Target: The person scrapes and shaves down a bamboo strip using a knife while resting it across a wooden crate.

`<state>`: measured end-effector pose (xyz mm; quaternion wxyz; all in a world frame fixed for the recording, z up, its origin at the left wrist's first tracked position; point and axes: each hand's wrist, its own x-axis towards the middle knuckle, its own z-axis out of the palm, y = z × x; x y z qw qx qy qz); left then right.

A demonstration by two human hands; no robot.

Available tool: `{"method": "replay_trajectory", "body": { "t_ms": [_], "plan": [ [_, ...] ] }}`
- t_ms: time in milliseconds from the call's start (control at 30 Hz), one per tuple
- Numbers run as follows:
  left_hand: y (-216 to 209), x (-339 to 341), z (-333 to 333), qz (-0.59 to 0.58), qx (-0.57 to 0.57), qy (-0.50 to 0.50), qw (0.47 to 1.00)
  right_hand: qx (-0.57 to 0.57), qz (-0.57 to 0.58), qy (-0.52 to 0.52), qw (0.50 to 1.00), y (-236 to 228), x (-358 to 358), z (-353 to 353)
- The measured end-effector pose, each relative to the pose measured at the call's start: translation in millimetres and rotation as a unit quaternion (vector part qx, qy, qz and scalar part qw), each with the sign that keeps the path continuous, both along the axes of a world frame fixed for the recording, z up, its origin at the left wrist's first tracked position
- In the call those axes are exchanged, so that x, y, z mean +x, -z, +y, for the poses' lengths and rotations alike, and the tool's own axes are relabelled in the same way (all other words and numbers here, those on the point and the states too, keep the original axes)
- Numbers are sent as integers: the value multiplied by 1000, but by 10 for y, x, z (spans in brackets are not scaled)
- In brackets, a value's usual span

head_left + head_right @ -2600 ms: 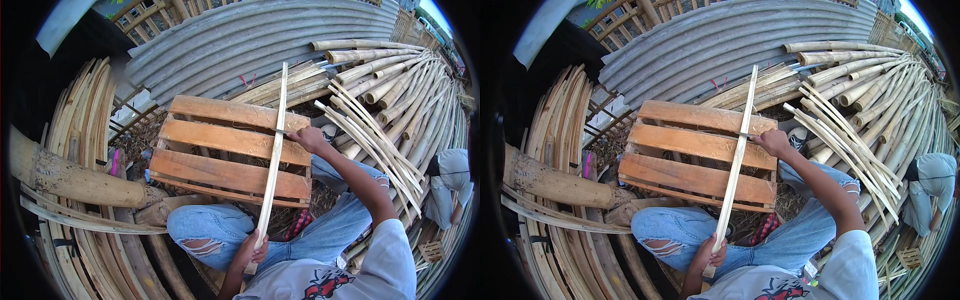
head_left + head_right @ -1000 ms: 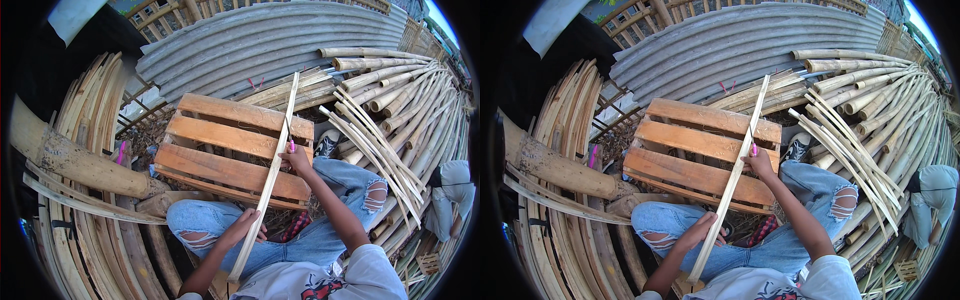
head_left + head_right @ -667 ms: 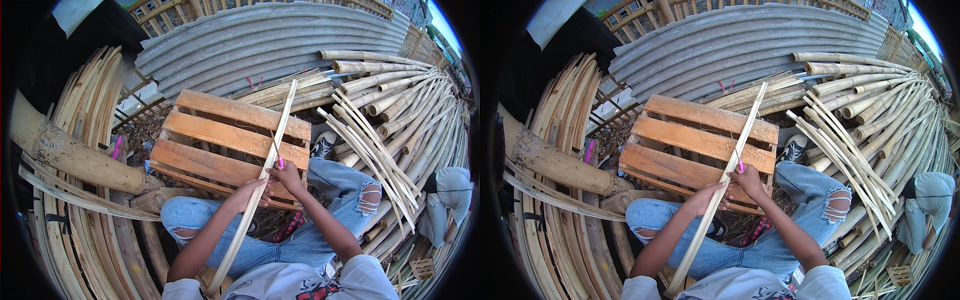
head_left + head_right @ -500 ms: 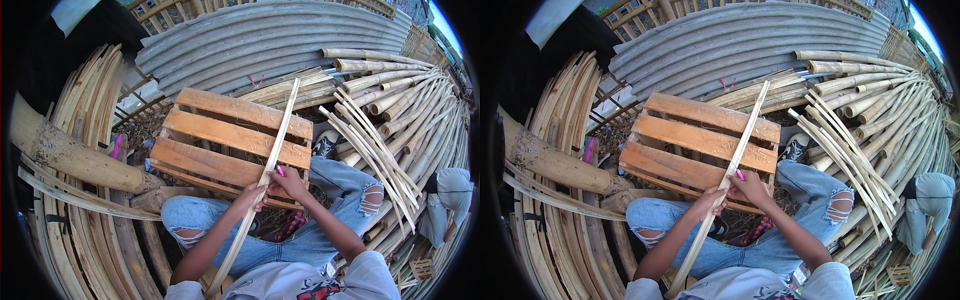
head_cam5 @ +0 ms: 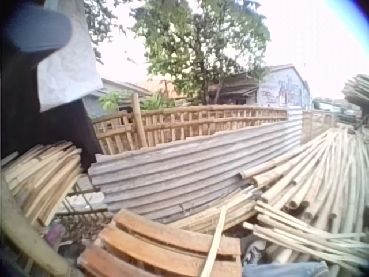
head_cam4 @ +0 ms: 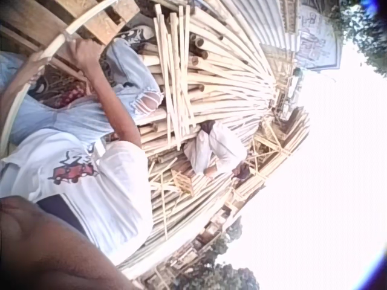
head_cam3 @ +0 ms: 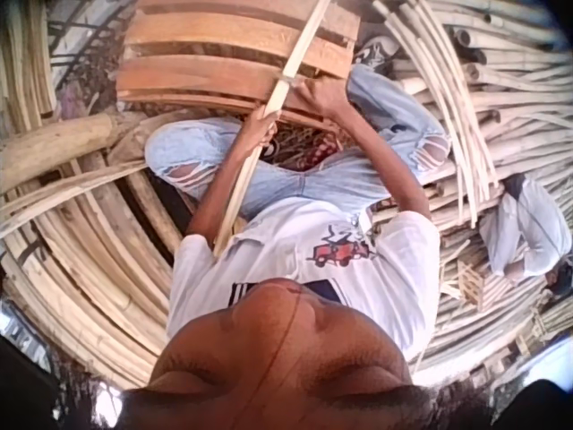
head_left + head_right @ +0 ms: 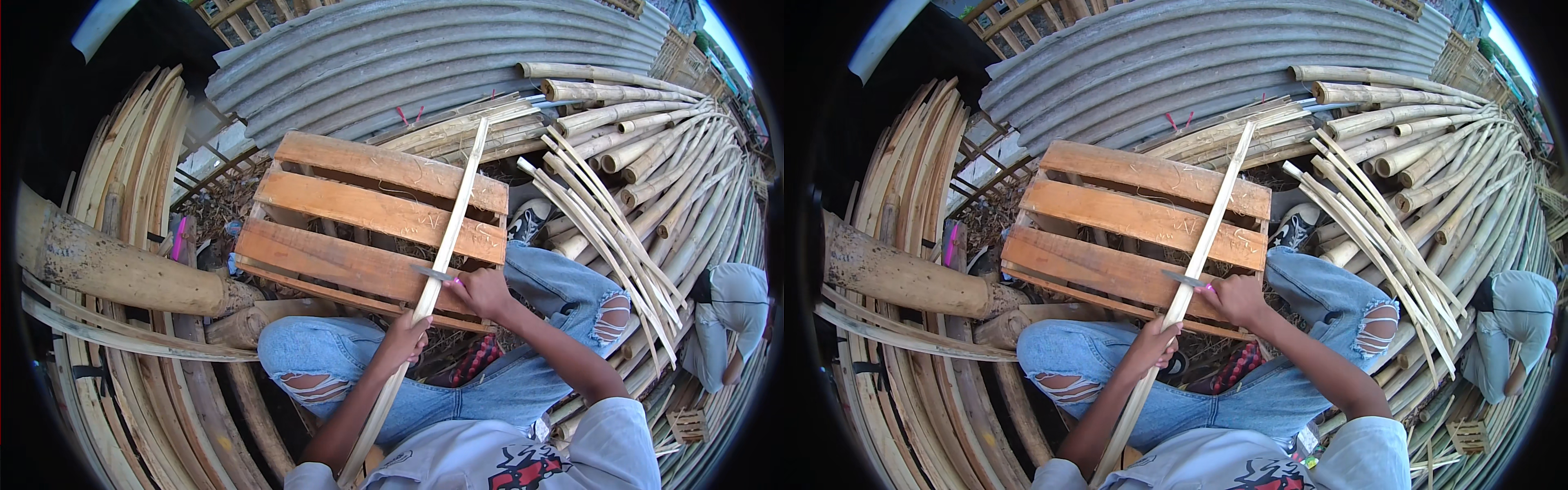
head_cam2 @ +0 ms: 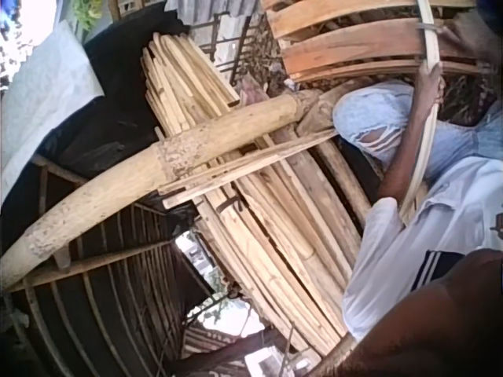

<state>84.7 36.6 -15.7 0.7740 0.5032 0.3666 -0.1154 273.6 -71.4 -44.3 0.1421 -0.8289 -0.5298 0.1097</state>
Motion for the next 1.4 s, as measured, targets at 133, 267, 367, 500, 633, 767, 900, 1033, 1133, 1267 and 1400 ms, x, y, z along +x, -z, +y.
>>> {"method": "replay_trajectory", "body": {
  "t_ms": [133, 267, 367, 500, 633, 767, 900, 1033, 1133, 1267, 1400],
  "plan": [
    [-54, -51, -30, -7, -42, -13, 999, 1, -3, 89, 996, 6, 390, 129],
    [-98, -75, -6, -4, -80, -19, 997, 23, 26, -91, 995, -19, -22, -49],
    [-41, -126, -27, -4, -78, -17, 997, -25, 49, -98, 994, -148, -165, -68],
    [60, -188, -126, -6, -46, -24, 999, -38, 29, 12, 999, -7, 251, 60],
    [31, -162, -149, 3, -31, -21, 999, -3, 42, 51, 998, 50, 414, 131],
    [39, -162, -142, -5, -50, -18, 999, -35, 58, -130, 989, -57, -196, -98],
    [35, -246, -215, -4, -43, -28, 999, -8, 17, -37, 999, 108, 164, 36],
    [-38, -207, -204, -3, -50, -21, 999, -6, -58, 99, 993, 138, 980, 73],
    [-64, -223, -143, -5, -90, -33, 995, -14, -26, 37, 999, 0, 750, 89],
    [-19, -182, -132, -11, -75, -22, 997, -12, 65, -74, 995, -26, 85, -120],
    [-37, -234, -201, -4, -11, -7, 1000, -50, 47, -95, 993, -95, 14, -114]
  ]
}}
